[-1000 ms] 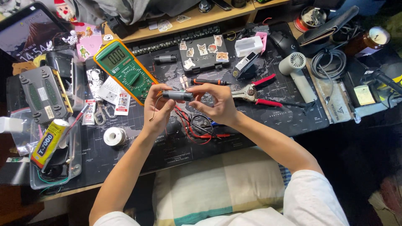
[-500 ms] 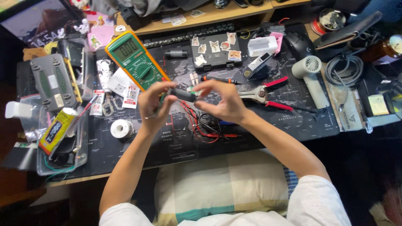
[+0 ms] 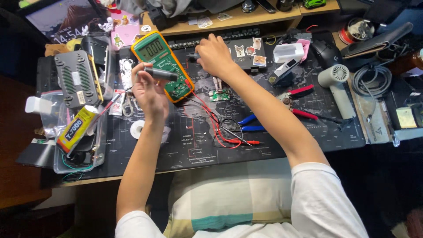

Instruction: Soldering wires to a small electronic component and testing the connections with a multimeter on a repair bench.

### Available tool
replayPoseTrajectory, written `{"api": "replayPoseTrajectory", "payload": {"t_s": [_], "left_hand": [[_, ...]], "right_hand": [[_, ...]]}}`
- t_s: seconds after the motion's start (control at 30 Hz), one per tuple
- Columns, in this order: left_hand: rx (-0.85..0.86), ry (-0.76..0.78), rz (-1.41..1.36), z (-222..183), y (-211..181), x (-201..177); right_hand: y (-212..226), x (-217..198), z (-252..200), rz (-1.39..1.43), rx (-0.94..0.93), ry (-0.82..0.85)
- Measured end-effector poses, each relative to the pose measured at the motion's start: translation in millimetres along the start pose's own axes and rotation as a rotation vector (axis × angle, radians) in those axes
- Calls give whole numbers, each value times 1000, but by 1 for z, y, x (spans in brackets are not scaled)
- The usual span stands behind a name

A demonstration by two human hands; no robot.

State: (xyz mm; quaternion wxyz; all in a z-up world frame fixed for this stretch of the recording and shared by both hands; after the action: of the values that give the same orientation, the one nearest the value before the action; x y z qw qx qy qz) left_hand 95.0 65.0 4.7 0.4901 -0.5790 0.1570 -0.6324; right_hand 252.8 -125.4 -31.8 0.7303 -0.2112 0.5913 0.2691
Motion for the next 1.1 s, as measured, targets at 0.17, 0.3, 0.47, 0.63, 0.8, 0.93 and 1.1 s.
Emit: {"api": "replayPoseTrajectory", "payload": {"t_s": [0.17,0.3,0.47,0.63,0.8,0.93,1.1], "left_hand": [[-80,53,-58,-10,-20,31],[-186,55,-130,-13,-11,39],[-131,274,-57,-32,9,57],[-144,562,-150,-62,37,82],[-178,709,148,-93,20,126],[-72,695,294,-101,28,143],[239,666,644,-106,18,167]], "right_hand": [[3,-46,-23,205,-37,-78],[-2,-99,-73,623,-106,-315],[-5,-139,-145,770,-87,-480],[-1,-159,-212,877,25,-559],[-5,-160,-254,854,147,-635],[-1,-148,-266,806,191,-644],[1,-109,-264,763,236,-626]]}}
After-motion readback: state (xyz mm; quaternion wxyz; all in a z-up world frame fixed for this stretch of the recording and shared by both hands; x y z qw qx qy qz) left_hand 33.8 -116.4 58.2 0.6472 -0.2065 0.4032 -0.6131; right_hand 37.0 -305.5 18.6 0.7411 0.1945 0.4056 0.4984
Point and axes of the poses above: each hand's wrist, its own z-axis towards the middle knuckle, its own x-axis out of the palm, y = z × x, the point moved 7 cm from there along z, towards the middle knuckle, and after that the axes turned 2 degrees about -x, right-handed, at the moved point
